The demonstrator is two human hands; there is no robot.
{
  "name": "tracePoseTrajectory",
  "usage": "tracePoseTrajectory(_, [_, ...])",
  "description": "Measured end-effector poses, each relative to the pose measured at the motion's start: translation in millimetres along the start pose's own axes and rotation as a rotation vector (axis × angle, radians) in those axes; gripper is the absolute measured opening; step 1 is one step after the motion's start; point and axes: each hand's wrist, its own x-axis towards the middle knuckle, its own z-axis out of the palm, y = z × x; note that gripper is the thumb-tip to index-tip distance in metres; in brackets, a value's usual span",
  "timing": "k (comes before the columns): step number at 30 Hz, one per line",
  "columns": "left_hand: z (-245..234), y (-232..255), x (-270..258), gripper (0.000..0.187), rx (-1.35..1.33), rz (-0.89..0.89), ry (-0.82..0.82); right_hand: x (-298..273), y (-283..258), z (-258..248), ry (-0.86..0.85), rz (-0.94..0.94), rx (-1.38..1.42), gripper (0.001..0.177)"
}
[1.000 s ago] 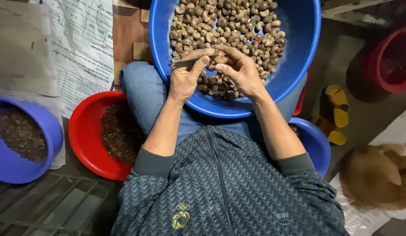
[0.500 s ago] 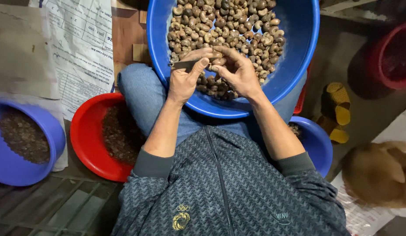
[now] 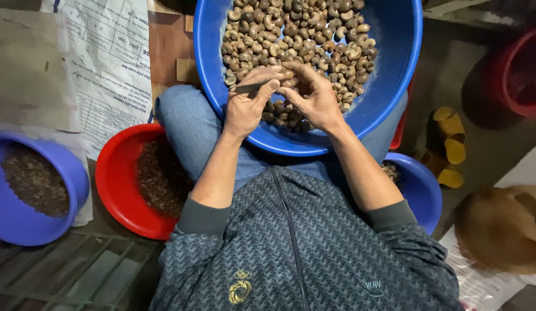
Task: Processing nuts by scraping them with a small handheld blade and sorting them into different containers
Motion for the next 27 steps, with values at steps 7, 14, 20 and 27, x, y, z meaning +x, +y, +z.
tracePoseTrajectory(7, [-1.7,-1.8,-0.9,0.015,-0.045,-0.034,0.019,2.6,-7.1,3.7,0.019,0.000,-0.032,0.046])
tracePoseTrajectory(14, [-3.3,4.0,1.2,0.016,-0.109,-0.072,0.024,0.9,-15.5,6.7,0.073,-0.021,-0.108,0.046])
tracePoseTrajectory(20, [-1.0,-4.7,-0.8,0.017,-0.040,-0.080,0.019,-1.7,-21.8,11.7,0.122,-0.122,-0.355,0.044])
tracePoseTrajectory(27, [-0.4,-7.1,-1.8,0.016,-0.035,-0.087,0.014,-1.2,-31.5,17.2,0.151,-0.176,-0.466,0.043])
